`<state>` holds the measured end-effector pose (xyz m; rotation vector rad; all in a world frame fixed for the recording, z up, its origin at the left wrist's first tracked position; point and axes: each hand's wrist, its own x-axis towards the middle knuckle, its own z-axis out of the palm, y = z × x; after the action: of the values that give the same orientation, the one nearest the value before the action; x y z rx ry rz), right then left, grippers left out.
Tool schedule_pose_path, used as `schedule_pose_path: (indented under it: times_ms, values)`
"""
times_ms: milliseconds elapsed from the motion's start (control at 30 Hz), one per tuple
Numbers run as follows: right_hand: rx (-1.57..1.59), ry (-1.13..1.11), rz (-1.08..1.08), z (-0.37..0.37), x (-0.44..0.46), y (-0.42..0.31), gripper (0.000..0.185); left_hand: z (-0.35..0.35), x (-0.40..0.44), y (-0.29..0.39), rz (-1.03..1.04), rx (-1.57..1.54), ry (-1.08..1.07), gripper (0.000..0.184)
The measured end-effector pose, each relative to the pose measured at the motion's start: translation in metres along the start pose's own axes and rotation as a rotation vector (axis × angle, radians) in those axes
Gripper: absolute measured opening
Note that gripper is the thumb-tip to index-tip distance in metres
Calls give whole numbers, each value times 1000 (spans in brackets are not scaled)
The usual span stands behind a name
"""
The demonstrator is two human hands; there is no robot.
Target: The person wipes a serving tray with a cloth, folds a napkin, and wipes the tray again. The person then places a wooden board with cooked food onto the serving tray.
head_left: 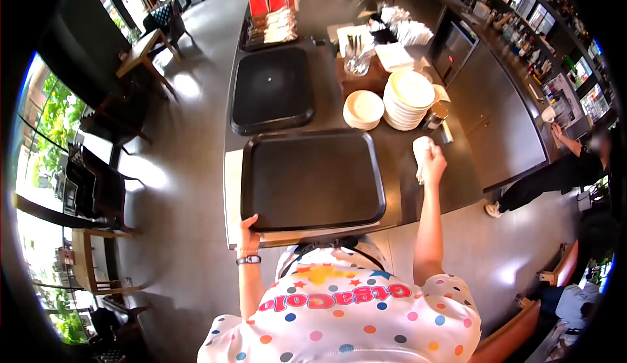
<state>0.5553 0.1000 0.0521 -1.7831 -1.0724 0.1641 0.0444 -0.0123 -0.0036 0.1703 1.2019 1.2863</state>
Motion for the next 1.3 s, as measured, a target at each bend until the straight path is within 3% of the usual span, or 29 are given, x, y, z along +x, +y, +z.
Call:
schedule_pose_path:
  times_ms: [33, 200, 367, 400, 433, 467, 533, 633, 700, 833, 900, 967, 1067, 1100, 1167, 1300]
  values:
    - [13, 23, 78, -2, -2, -2, 18, 6, -1, 6, 5, 32, -14, 14]
    - [141, -25, -26, 32, -53, -69, 19, 1, 11, 9, -23, -2, -108, 21]
    - [17, -66, -459, 126, -98, -107, 20, 15, 11, 12, -123, -134, -132, 31]
    - [44, -250, -373, 140, -113, -116, 16, 22, 6, 16, -72, -73, -118, 38]
    - [189, -306, -525, 157, -128, -123, 13, 23, 7, 13, -42, -57, -96, 38]
    - [-24, -260, -645, 177, -150, -127, 11, 22, 11, 9, -11, -41, -74, 37]
    - [183, -409, -759, 195, -197, -145, 14, 20, 16, 6, -6, -34, -58, 35]
    - [226, -727, -933, 172, -266, -175, 28, 4, 25, -3, -10, -35, -132, 32]
    - [206, -804, -938, 155, -263, -173, 30, 11, 21, -2, 12, -59, -139, 31]
    - [2, -653, -841, 132, -203, -139, 40, 7, 20, -5, -10, 3, -76, 34]
    - [-63, -443, -750, 122, -176, -136, 36, 7, 21, -2, -41, 40, -112, 36]
    - [-183, -522, -586, 129, -170, -134, 36, 7, 26, -8, -12, 3, -125, 37]
    - [107, -507, -734, 146, -215, -165, 35, -2, 35, -13, -48, 15, -111, 30]
    - [20, -580, -770, 160, -241, -155, 36, 5, 25, -6, -42, 25, -118, 26]
    - [1, -491, -984, 166, -257, -177, 35, -1, 27, -11, 17, 38, -148, 24]
    - [1, -494, -973, 215, -241, -185, 39, 7, 19, -2, 23, 70, -171, 24]
